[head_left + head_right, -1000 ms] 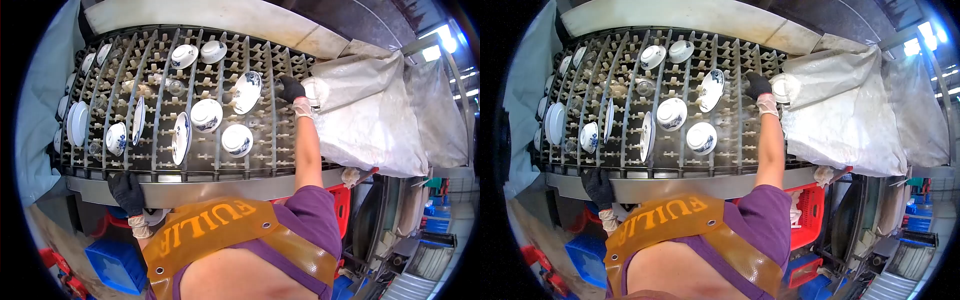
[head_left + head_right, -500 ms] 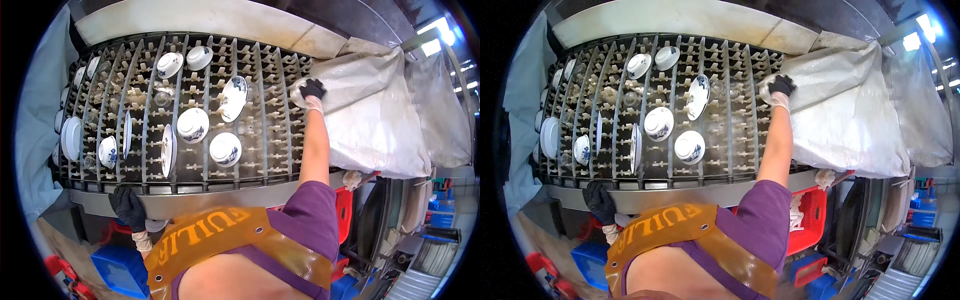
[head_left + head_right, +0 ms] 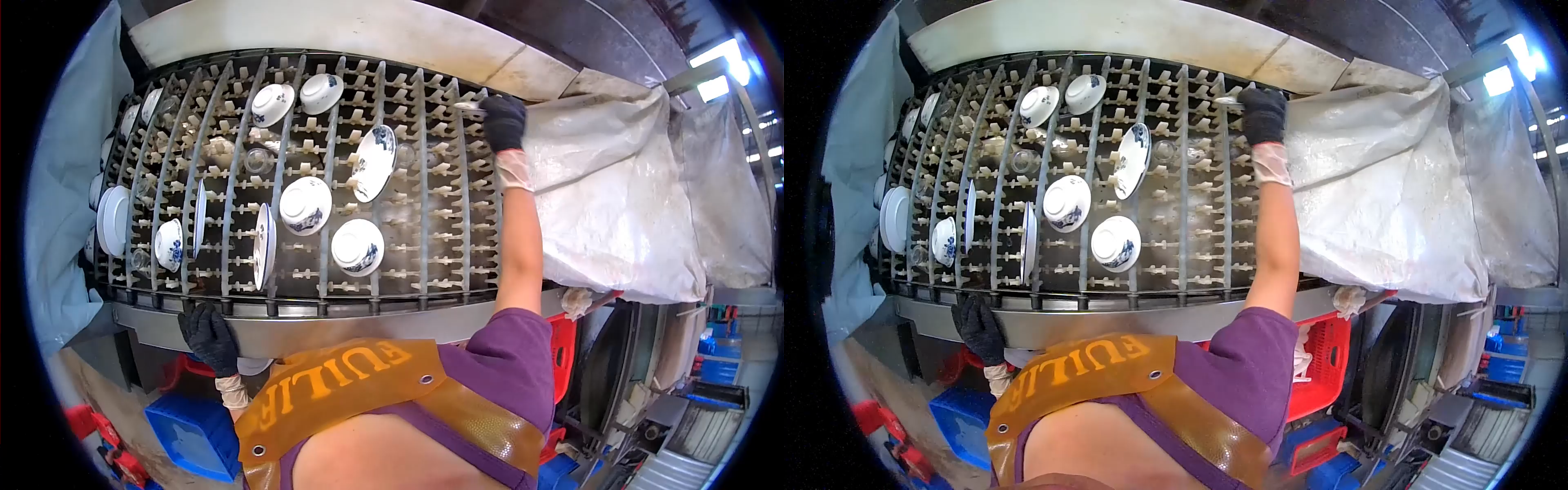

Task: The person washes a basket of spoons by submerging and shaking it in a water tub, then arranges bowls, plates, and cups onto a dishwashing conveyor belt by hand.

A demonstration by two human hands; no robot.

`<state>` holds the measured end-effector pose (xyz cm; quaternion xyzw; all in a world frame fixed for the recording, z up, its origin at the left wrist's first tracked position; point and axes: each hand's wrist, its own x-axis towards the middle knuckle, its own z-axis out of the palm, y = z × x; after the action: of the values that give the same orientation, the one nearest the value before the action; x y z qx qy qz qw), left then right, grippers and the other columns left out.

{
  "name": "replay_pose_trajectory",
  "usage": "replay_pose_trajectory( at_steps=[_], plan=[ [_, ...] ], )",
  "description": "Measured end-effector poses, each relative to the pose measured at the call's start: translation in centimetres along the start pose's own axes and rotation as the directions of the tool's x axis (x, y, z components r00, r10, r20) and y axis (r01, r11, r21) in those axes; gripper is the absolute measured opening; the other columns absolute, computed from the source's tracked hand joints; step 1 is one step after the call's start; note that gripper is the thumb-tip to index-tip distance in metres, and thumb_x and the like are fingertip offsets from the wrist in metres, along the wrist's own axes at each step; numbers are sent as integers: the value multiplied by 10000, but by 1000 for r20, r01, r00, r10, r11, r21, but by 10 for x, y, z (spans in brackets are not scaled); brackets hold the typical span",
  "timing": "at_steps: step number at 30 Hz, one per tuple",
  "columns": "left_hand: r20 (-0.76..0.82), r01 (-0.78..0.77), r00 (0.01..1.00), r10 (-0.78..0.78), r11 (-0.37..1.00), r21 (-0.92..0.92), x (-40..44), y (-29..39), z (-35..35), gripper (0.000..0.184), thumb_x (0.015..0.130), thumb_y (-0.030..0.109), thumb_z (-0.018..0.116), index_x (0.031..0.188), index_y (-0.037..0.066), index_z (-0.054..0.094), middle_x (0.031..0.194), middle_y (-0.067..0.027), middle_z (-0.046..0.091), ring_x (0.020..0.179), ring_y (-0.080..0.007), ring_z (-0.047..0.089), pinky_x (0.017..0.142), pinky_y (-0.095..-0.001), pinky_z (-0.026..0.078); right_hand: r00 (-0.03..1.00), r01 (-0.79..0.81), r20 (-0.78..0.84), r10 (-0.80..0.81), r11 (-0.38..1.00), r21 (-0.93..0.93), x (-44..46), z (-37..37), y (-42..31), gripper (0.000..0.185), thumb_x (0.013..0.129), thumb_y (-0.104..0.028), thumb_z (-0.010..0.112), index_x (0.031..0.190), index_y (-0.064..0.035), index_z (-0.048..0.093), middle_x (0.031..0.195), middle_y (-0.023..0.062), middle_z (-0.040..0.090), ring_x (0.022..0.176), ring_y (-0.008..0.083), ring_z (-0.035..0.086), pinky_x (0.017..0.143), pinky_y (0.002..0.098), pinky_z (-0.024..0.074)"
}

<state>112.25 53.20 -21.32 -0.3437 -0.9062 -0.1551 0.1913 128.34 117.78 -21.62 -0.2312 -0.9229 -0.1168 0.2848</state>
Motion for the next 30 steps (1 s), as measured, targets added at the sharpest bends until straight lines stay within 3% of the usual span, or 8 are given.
replay_pose_trajectory(
  at_steps=[1,3,5,14,18,22,26,30],
  plan=[
    [1,-8,1000,8,1000,-5,1,2,0,175,809,83,563,952,15,637,994,-138,624,1001,-308,560,978,-460,335,989,72,144,-44,978,-197,7,11,-13,82,657,-161,573,714,-189,625,745,30,608,808,239,597,832,436,413],
    [-21,-7,1000,6,1000,-6,0,7,1,165,806,75,565,940,12,638,966,-142,623,958,-318,564,962,-464,349,979,201,-37,-201,979,-13,0,23,-32,143,676,-185,571,795,-222,642,1055,46,616,1032,245,532,958,462,331],
    [-37,-7,999,5,998,-64,1,11,0,164,801,101,565,916,13,642,975,-139,620,990,-324,550,971,-466,345,967,246,80,-243,969,-36,-11,29,-47,196,661,-156,585,826,-220,667,1122,57,602,1077,260,509,947,453,338],
    [-22,-94,995,94,996,7,-3,24,4,179,810,131,553,907,25,662,944,-133,633,971,-330,557,938,-451,373,965,-168,253,74,912,374,-150,-42,-119,239,649,-123,647,887,-116,661,1059,149,600,955,333,561,829,414,447],
    [7,-80,997,80,997,-20,-1,34,-1,179,826,138,550,903,24,665,960,-128,639,980,-312,563,937,-437,376,915,-392,145,376,913,112,-215,-77,-106,306,655,-183,655,948,-100,629,1050,145,587,999,322,531,868,434,409],
    [-28,-48,999,46,996,-81,-6,35,5,178,835,153,557,896,25,665,965,-125,642,974,-301,571,940,-428,370,730,-574,352,586,805,-150,-242,-111,-89,528,645,-349,722,1082,-91,576,1121,150,558,1064,319,505,895,414,409],
    [-4,-60,998,59,997,-51,-9,38,7,172,826,158,574,896,28,663,972,-126,643,970,-301,577,952,-427,359,583,-633,657,478,774,-2,-255,-112,-71,720,605,-467,753,1162,-64,539,1183,151,548,1106,294,507,928,378,405],
    [-52,-55,997,54,998,-18,-12,42,11,164,816,160,577,893,44,664,964,-119,644,969,-293,579,972,-456,340,503,-734,745,438,671,101,-239,-119,-69,507,681,-382,710,1021,-19,609,965,158,641,901,298,609,804,372,474]
  ],
)
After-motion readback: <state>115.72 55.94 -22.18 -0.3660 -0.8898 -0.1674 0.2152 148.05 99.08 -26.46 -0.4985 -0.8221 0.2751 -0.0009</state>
